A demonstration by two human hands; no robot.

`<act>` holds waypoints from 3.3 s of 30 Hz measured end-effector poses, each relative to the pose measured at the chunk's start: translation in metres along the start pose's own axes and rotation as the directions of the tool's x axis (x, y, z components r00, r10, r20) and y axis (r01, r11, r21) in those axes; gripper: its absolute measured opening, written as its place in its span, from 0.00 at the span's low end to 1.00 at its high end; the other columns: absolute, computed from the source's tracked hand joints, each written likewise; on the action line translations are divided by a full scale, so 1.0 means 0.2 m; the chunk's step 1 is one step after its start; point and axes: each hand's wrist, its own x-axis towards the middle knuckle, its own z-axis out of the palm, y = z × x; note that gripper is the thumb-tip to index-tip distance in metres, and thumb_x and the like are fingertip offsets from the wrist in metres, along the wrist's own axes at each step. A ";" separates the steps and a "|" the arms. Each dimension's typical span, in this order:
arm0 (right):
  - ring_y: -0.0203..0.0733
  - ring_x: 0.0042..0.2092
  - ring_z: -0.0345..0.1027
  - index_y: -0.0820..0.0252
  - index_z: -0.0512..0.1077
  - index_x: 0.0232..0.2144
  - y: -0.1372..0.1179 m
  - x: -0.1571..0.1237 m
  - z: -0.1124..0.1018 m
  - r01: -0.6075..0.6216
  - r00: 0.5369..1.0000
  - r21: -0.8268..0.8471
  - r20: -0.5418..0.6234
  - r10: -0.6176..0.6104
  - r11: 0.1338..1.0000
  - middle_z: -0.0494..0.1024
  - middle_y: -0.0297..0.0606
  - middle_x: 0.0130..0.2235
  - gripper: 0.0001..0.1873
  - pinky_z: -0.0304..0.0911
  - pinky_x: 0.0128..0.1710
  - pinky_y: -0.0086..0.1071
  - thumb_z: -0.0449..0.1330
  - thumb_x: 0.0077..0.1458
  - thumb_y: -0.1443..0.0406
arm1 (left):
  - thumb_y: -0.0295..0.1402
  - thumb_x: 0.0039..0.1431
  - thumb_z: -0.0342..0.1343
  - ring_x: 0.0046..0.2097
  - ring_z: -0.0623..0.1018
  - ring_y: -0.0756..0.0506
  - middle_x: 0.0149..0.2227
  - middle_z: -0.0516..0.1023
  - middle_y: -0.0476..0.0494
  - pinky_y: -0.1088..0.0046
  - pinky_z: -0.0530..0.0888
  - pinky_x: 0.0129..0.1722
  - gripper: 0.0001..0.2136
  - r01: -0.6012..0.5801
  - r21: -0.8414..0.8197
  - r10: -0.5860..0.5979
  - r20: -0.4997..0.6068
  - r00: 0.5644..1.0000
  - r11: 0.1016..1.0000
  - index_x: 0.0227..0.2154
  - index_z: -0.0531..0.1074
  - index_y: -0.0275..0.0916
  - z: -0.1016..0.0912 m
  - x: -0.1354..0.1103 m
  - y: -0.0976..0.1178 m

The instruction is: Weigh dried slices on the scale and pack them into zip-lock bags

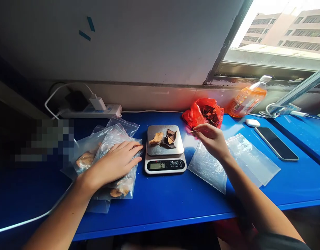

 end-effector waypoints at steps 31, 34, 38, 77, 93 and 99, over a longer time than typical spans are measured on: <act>0.37 0.31 0.69 0.60 0.73 0.32 -0.06 0.01 0.10 -0.009 0.999 0.021 0.043 0.008 1.000 0.76 0.38 0.31 0.11 0.67 0.33 0.33 0.61 0.54 0.57 | 0.43 0.65 0.44 0.58 0.69 0.37 0.57 0.71 0.40 0.55 0.67 0.57 0.21 0.000 -0.033 -0.001 -0.033 0.999 0.999 0.55 0.69 0.41 0.01 0.00 -0.01; 0.37 0.30 0.68 0.59 0.73 0.31 -0.06 -0.01 0.11 0.000 0.999 -0.024 0.048 0.001 1.000 0.76 0.37 0.30 0.11 0.67 0.32 0.32 0.60 0.54 0.57 | 0.44 0.65 0.43 0.58 0.69 0.36 0.57 0.71 0.39 0.54 0.67 0.57 0.22 0.002 -0.017 -0.002 -0.022 1.000 1.000 0.56 0.68 0.40 -0.01 0.00 0.00; 0.37 0.30 0.68 0.59 0.72 0.29 -0.09 -0.02 0.12 0.044 0.999 -0.107 0.025 -0.041 0.993 0.76 0.37 0.30 0.10 0.66 0.31 0.32 0.58 0.55 0.58 | 0.43 0.65 0.42 0.59 0.68 0.36 0.59 0.69 0.40 0.54 0.66 0.58 0.23 0.019 -0.001 -0.019 0.029 0.999 1.000 0.58 0.67 0.40 -0.02 0.00 0.01; 0.48 0.42 0.68 0.58 0.75 0.39 0.24 0.14 -0.23 0.272 0.961 -0.806 0.255 -0.107 0.525 0.76 0.47 0.39 0.10 0.64 0.43 0.38 0.56 0.55 0.67 | 0.50 0.63 0.45 0.57 0.71 0.37 0.56 0.72 0.45 0.59 0.71 0.54 0.23 0.034 -0.076 -0.041 -0.096 0.995 0.997 0.56 0.69 0.48 0.06 0.00 -0.08; 0.53 0.41 0.69 0.63 0.78 0.29 0.27 0.60 -0.26 0.167 0.973 -0.938 0.206 0.100 0.303 0.79 0.53 0.35 0.10 0.59 0.39 0.38 0.56 0.50 0.71 | 0.48 0.64 0.44 0.60 0.68 0.36 0.59 0.70 0.42 0.55 0.68 0.57 0.24 0.045 -0.055 -0.048 -0.046 0.998 0.997 0.57 0.68 0.45 0.03 0.01 -0.07; 0.58 0.48 0.65 0.63 0.76 0.40 0.33 0.57 -0.25 0.097 0.984 -0.940 0.141 0.113 0.327 0.79 0.52 0.38 0.15 0.56 0.44 0.45 0.54 0.51 0.70 | 0.45 0.65 0.43 0.61 0.67 0.37 0.59 0.69 0.42 0.55 0.66 0.59 0.23 0.052 -0.044 -0.052 -0.002 0.999 0.998 0.58 0.67 0.43 0.00 0.00 -0.03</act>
